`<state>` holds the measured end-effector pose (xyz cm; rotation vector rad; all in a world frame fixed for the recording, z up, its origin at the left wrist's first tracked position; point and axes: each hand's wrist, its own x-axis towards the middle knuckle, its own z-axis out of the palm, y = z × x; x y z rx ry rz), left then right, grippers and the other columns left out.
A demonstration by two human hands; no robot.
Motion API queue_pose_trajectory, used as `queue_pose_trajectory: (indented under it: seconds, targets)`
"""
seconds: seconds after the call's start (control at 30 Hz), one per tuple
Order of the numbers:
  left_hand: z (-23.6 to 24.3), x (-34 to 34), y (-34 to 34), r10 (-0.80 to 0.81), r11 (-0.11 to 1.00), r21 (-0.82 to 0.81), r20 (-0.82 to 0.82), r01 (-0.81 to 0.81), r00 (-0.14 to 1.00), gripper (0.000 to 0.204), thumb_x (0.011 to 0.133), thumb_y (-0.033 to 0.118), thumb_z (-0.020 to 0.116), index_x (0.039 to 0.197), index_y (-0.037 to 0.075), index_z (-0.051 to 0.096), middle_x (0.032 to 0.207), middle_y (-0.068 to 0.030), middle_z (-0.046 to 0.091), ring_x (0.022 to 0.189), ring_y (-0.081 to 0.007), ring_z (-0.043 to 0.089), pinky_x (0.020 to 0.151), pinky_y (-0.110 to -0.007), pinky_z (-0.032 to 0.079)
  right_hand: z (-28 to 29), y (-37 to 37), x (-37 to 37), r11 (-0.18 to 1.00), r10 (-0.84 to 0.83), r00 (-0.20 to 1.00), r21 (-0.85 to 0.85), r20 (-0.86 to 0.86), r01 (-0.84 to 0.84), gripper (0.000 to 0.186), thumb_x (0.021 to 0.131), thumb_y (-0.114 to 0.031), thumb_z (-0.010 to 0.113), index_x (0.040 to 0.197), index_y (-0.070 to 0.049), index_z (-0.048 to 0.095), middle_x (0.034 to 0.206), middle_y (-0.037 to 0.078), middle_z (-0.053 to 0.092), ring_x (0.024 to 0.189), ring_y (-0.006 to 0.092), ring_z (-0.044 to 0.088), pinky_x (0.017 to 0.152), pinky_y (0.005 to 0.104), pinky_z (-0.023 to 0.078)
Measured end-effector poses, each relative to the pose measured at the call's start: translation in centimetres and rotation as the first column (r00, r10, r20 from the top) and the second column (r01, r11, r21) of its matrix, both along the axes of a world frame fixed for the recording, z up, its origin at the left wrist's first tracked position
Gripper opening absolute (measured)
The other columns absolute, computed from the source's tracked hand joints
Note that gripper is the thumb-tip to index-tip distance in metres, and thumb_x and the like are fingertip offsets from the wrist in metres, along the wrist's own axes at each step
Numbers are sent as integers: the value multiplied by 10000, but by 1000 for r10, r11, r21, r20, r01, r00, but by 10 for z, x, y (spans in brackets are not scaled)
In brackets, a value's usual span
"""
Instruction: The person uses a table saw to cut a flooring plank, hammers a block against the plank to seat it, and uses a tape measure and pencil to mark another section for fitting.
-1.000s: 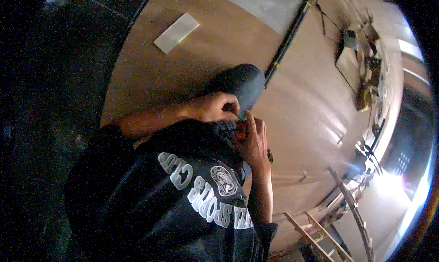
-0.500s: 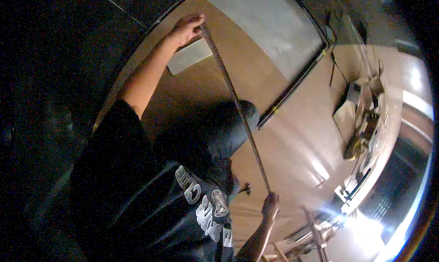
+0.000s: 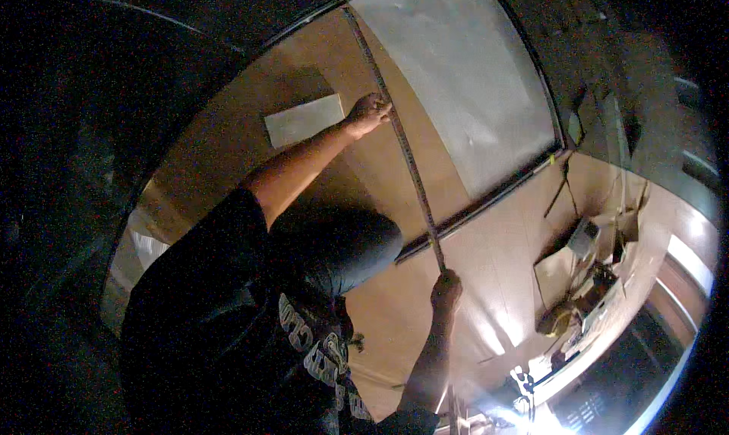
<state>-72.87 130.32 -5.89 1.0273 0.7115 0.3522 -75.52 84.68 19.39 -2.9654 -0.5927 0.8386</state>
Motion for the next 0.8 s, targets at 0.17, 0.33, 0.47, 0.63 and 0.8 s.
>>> queue_pose_trajectory:
  seconds: [0.17,0.33,0.47,0.63,0.8]
  targets:
    - [-27,25,34,-69,986,-143,89,81,994,180,957,139,674,947,6,552,802,-67,633,802,-147,645,634,-292,521,-21,29,78,988,129,991,87,34,-131,299,1002,-220,489,948,17,662,884,280,676,834,482,654,736,558,516]
    - [-21,37,22,-24,956,-267,340,122,940,69,925,63,637,895,51,576,797,-50,624,788,-131,623,635,-275,487,-39,14,113,979,203,973,10,109,-205,162,979,-153,512,939,-50,629,840,219,659,801,400,667,676,519,539]
    - [-9,64,9,5,987,-159,93,10,996,59,923,99,641,912,58,599,827,-51,638,761,-125,620,619,-286,487,-50,11,139,995,105,989,-11,101,-104,221,996,-203,489,998,-68,664,899,234,671,853,439,660,715,549,529]
    - [-39,57,18,-203,913,309,-217,265,955,160,913,155,681,940,12,613,903,-80,665,760,-160,634,638,-341,510,-60,32,155,994,77,996,-78,37,-74,235,1004,-219,481,1010,-71,663,971,242,680,923,447,659,766,548,533]
    - [-55,71,7,147,872,489,-317,29,937,325,879,225,733,1106,16,631,948,-98,688,894,-227,640,762,-360,523,-93,3,178,996,39,999,-84,37,-36,266,1022,-201,454,994,-18,644,928,248,675,877,449,655,723,539,527]
